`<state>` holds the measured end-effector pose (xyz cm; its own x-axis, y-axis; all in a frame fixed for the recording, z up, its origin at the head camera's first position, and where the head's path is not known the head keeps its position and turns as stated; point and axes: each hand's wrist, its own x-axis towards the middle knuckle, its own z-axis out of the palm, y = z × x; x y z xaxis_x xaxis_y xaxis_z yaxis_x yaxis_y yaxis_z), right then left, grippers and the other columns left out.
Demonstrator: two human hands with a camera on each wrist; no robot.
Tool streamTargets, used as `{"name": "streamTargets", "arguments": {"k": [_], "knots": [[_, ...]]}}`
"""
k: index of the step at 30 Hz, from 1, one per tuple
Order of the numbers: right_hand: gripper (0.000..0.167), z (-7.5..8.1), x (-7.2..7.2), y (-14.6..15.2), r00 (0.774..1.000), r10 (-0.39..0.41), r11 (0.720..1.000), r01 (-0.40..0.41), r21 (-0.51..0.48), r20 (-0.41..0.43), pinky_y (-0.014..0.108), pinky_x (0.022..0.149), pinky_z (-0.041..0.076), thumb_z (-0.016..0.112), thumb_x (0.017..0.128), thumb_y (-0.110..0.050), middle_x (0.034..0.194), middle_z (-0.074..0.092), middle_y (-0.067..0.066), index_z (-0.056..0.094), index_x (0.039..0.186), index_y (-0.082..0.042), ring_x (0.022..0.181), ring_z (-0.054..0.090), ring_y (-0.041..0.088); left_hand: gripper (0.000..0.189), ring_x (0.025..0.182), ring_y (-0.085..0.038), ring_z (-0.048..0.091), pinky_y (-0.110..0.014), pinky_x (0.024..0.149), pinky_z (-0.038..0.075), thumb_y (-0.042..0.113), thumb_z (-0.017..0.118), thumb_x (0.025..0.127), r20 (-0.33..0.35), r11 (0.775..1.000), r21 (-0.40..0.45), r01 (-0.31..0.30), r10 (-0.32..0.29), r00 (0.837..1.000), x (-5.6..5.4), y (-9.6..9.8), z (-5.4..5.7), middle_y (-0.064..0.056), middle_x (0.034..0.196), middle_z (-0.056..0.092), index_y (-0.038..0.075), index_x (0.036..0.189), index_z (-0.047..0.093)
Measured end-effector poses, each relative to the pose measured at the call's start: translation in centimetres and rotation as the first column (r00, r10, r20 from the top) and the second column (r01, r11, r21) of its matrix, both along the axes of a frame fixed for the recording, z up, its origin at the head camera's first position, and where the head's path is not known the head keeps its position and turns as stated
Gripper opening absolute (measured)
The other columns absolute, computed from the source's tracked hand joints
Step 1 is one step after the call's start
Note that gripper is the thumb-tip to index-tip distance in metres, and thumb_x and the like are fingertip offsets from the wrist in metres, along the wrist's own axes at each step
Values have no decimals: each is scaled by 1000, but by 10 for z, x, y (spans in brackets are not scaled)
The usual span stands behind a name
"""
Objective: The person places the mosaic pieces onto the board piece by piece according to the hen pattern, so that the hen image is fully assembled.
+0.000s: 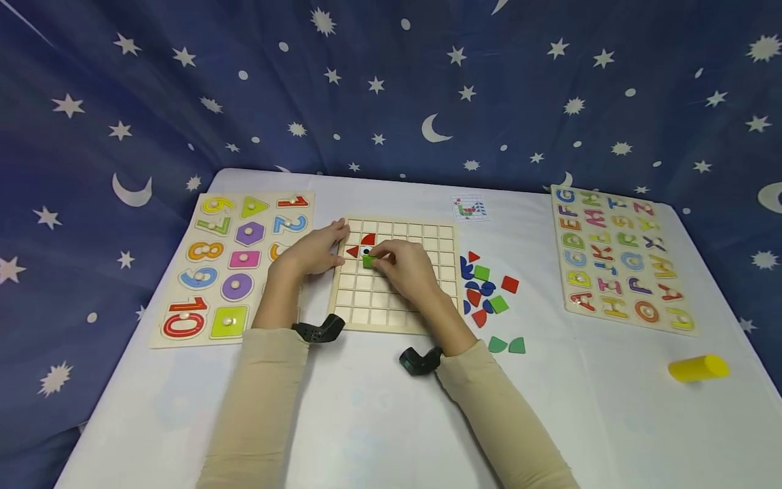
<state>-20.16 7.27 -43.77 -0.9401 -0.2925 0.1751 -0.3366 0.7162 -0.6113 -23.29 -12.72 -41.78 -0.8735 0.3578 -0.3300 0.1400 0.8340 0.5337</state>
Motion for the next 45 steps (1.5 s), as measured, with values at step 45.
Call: {"name": "streamTargets", "arguments": {"k": [45], "knots": [[26, -12, 3, -3, 1000, 15, 993, -17, 115, 19, 29, 69, 50, 70, 86, -32, 106, 61, -1, 74, 108, -20, 85, 58, 13, 70, 148, -27, 11, -45, 120, 15, 13, 62, 91, -14, 1000, 0, 28, -28, 1000, -2, -4, -1, -6, 161, 10, 9, 150, 26]]}}
